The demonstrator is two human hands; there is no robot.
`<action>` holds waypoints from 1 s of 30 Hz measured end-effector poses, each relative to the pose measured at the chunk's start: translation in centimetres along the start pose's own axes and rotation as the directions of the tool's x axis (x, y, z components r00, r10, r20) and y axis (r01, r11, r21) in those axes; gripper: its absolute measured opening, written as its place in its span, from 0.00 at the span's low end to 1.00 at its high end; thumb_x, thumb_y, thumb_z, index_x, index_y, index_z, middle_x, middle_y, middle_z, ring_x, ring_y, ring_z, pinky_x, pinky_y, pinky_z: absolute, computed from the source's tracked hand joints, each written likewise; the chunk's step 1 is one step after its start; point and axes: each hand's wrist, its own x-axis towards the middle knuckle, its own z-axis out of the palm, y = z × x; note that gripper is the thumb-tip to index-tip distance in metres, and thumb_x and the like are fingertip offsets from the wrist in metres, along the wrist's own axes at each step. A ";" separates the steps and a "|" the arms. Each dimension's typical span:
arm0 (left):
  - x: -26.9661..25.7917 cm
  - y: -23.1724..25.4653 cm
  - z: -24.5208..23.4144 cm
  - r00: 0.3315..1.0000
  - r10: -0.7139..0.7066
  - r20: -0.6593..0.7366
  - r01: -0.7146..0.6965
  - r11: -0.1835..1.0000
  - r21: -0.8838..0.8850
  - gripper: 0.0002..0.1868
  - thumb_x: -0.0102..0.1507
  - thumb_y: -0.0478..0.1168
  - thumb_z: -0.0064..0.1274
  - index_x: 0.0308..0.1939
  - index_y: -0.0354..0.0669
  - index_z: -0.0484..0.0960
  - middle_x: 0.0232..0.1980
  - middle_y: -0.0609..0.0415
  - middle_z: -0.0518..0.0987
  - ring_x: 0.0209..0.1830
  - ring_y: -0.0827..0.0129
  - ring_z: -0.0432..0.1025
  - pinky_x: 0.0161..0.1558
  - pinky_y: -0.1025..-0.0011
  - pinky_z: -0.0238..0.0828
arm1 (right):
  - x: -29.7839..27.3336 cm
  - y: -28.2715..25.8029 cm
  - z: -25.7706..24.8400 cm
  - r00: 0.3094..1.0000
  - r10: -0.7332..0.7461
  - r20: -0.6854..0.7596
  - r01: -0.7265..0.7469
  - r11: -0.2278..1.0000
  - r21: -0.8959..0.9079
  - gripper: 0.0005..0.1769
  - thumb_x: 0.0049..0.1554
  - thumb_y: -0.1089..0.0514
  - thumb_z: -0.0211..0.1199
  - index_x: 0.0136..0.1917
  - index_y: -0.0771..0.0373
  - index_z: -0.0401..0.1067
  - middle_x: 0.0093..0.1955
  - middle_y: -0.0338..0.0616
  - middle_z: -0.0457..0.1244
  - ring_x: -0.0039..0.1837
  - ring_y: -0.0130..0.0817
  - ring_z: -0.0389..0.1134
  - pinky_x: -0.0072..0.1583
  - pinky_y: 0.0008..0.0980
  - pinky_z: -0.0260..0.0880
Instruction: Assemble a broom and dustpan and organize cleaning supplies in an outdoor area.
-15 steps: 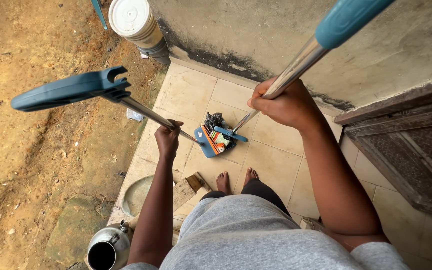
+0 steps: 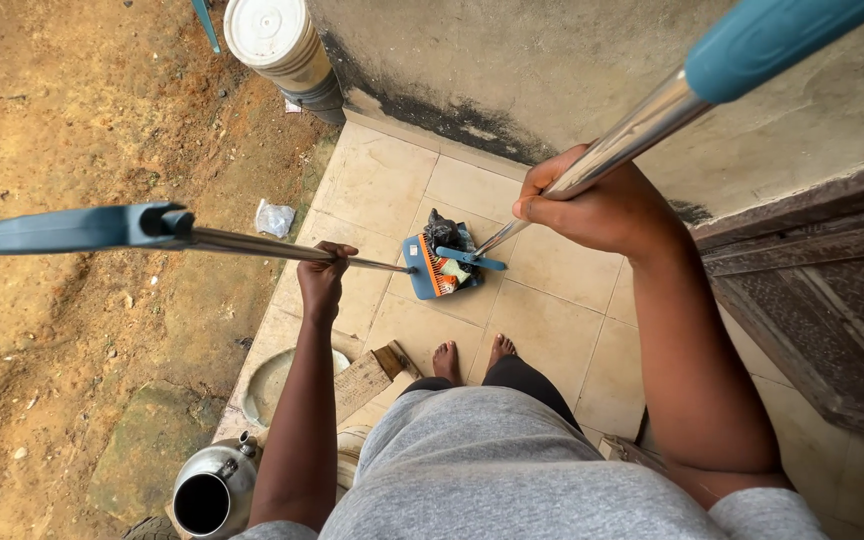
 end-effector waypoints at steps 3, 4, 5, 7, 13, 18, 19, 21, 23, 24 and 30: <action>-0.7 0.8 -1.3 1.000 -0.010 0.015 0.011 0.998 -0.059 0.10 0.61 0.21 0.47 0.33 0.40 0.77 0.41 0.50 0.84 0.42 0.75 0.76 0.46 0.76 0.71 | 0.5 0.8 1.0 1.000 -0.006 -0.012 0.006 1.000 -0.030 0.08 0.51 0.54 0.69 0.39 0.61 0.81 0.26 0.41 0.64 0.33 0.29 0.64 0.38 0.33 0.63; -0.6 1.2 -1.5 1.000 -0.009 0.012 0.009 0.998 -0.059 0.10 0.61 0.21 0.47 0.33 0.40 0.77 0.41 0.50 0.84 0.42 0.75 0.76 0.46 0.76 0.71 | 0.7 1.1 1.4 1.000 -0.009 -0.010 0.009 1.000 -0.030 0.08 0.51 0.54 0.69 0.39 0.61 0.81 0.26 0.41 0.64 0.33 0.29 0.64 0.38 0.33 0.63; -0.7 1.5 -1.8 1.000 0.009 0.013 -0.008 0.994 -0.107 0.11 0.59 0.20 0.46 0.33 0.40 0.77 0.42 0.49 0.84 0.43 0.74 0.76 0.45 0.76 0.70 | 0.8 1.5 1.8 1.000 -0.016 -0.017 0.015 1.000 -0.024 0.08 0.51 0.55 0.69 0.39 0.61 0.81 0.27 0.40 0.64 0.33 0.28 0.65 0.39 0.33 0.63; -0.9 1.8 -2.3 1.000 0.029 0.011 -0.027 0.987 -0.156 0.13 0.57 0.19 0.45 0.33 0.40 0.76 0.42 0.47 0.83 0.44 0.74 0.77 0.44 0.76 0.70 | 1.0 2.2 2.4 0.999 -0.025 -0.024 0.024 1.000 -0.018 0.07 0.50 0.55 0.69 0.39 0.61 0.81 0.27 0.40 0.65 0.34 0.28 0.66 0.39 0.33 0.64; -0.6 1.3 -3.1 0.998 -0.003 -0.057 -0.011 0.968 -0.251 0.11 0.60 0.19 0.47 0.34 0.39 0.76 0.42 0.44 0.83 0.28 0.79 0.66 0.32 0.79 0.63 | 0.7 3.6 0.3 0.995 -0.057 -0.076 0.055 0.998 -0.031 0.08 0.52 0.55 0.69 0.39 0.62 0.79 0.28 0.42 0.64 0.34 0.29 0.64 0.39 0.34 0.63; 0.0 1.6 -2.8 0.998 0.012 -0.059 -0.026 0.968 -0.251 0.12 0.59 0.18 0.45 0.34 0.38 0.76 0.42 0.44 0.83 0.28 0.80 0.65 0.32 0.80 0.62 | -1.5 3.7 -3.4 0.996 0.040 -0.074 -0.039 0.999 0.016 0.08 0.53 0.57 0.68 0.41 0.63 0.80 0.29 0.42 0.65 0.34 0.28 0.62 0.38 0.33 0.61; 0.2 1.6 -2.6 0.998 0.016 -0.056 -0.029 0.967 -0.253 0.12 0.59 0.18 0.45 0.34 0.38 0.76 0.42 0.44 0.83 0.28 0.80 0.65 0.32 0.80 0.62 | -1.8 3.6 -3.9 0.996 0.039 -0.079 -0.038 0.999 0.014 0.08 0.53 0.57 0.68 0.41 0.63 0.80 0.29 0.42 0.65 0.34 0.28 0.62 0.38 0.33 0.61; 0.3 1.7 -2.2 0.997 0.017 -0.073 -0.034 0.969 -0.245 0.12 0.59 0.17 0.45 0.34 0.37 0.76 0.43 0.44 0.83 0.28 0.80 0.65 0.31 0.80 0.61 | -2.5 3.4 -5.0 0.993 0.083 -0.089 -0.075 0.993 0.086 0.08 0.53 0.56 0.68 0.42 0.63 0.80 0.31 0.40 0.67 0.35 0.25 0.64 0.38 0.30 0.63; 0.6 1.6 -2.3 0.997 0.033 -0.070 -0.050 0.966 -0.253 0.13 0.58 0.17 0.45 0.34 0.37 0.76 0.43 0.44 0.83 0.28 0.80 0.65 0.31 0.80 0.61 | -3.3 3.6 -5.4 0.991 0.092 -0.102 -0.080 0.990 0.117 0.08 0.53 0.56 0.69 0.43 0.63 0.80 0.32 0.40 0.67 0.35 0.25 0.65 0.39 0.29 0.64; 0.7 1.6 -2.4 0.996 0.048 -0.069 -0.065 0.963 -0.260 0.13 0.58 0.17 0.44 0.35 0.38 0.76 0.43 0.43 0.83 0.28 0.80 0.65 0.31 0.80 0.60 | -3.6 3.7 -5.6 0.989 0.100 -0.112 -0.083 0.985 0.150 0.08 0.54 0.56 0.69 0.43 0.64 0.80 0.33 0.40 0.68 0.36 0.25 0.66 0.40 0.28 0.65; 1.0 2.1 -4.3 0.991 0.072 -0.113 -0.090 0.981 -0.171 0.14 0.58 0.17 0.44 0.35 0.38 0.76 0.42 0.43 0.84 0.28 0.79 0.66 0.30 0.79 0.60 | -4.6 4.8 -6.7 0.983 0.112 -0.146 -0.081 0.977 0.199 0.07 0.56 0.58 0.69 0.45 0.63 0.80 0.37 0.41 0.70 0.39 0.26 0.70 0.43 0.28 0.72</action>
